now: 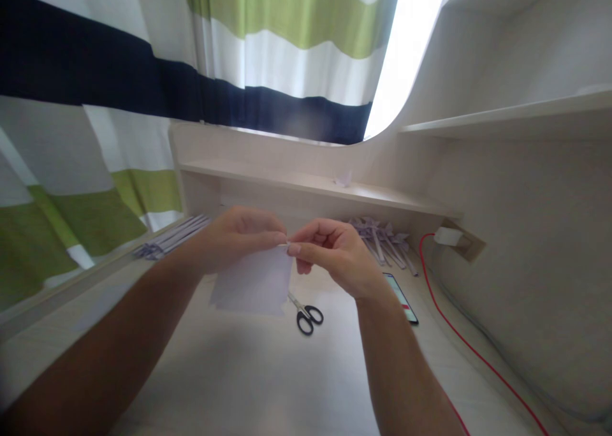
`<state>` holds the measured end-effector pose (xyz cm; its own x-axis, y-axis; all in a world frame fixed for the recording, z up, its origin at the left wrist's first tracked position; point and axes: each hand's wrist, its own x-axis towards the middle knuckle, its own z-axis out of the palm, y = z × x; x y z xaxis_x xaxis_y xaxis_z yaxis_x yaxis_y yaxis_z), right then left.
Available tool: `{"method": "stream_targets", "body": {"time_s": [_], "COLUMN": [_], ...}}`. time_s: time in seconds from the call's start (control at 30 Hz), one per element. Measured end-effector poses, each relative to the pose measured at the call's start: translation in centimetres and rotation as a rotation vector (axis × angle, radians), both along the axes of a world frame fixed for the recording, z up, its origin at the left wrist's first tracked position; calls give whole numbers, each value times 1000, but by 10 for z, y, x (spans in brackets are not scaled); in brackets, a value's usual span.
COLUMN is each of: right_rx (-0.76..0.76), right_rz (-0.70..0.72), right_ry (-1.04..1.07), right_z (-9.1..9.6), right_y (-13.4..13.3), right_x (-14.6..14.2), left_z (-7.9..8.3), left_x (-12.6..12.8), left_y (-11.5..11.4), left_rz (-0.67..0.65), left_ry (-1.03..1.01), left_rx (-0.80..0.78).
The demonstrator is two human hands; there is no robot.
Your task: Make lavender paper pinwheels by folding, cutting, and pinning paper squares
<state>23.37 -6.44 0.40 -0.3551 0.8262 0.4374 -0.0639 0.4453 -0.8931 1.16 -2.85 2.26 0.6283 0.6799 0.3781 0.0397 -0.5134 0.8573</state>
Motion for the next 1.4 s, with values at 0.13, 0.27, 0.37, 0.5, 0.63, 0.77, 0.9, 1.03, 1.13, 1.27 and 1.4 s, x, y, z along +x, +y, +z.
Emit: {"method": "stream_targets", "body": {"time_s": [0.13, 0.27, 0.37, 0.5, 0.63, 0.77, 0.9, 1.03, 1.13, 1.27, 1.4], "right_rx": [-20, -69, -106, -126, -120, -88, -75, -17, 152, 271, 220], "right_rz": [3, 32, -1, -89, -176, -254, -271, -319, -475, -592, -522], "right_ry": [21, 90, 175, 292, 408, 484, 460, 350, 201, 33, -14], "right_z": [1, 3, 4, 5, 5, 4, 5, 3, 0, -2, -2], "right_y": [0, 0, 0, 3, 8, 11, 10, 9, 6, 0, -2], "right_x": [-1, -3, -3, 0, 2, 3, 4, 2, -5, -15, -16], "left_z": [1, -1, -5, -6, -6, -8, -9, -9, -9, -7, -4], "left_x": [1, 1, -1, -4, -8, -8, -2, 4, 5, 5, 5], "left_y": [-2, 2, 10, 20, 25, 25, 21, 16, 14, 8, 1], "left_rz": [9, 51, 204, 285, 249, 262, 234, 334, 421, 419, 345], "left_ry": [25, 1, -67, -173, -207, -193, -251, -240, -168, -29, 140], "left_rx": [-7, 54, 199, 163, 11, -7, 41, 166, 257, 347, 425]}}
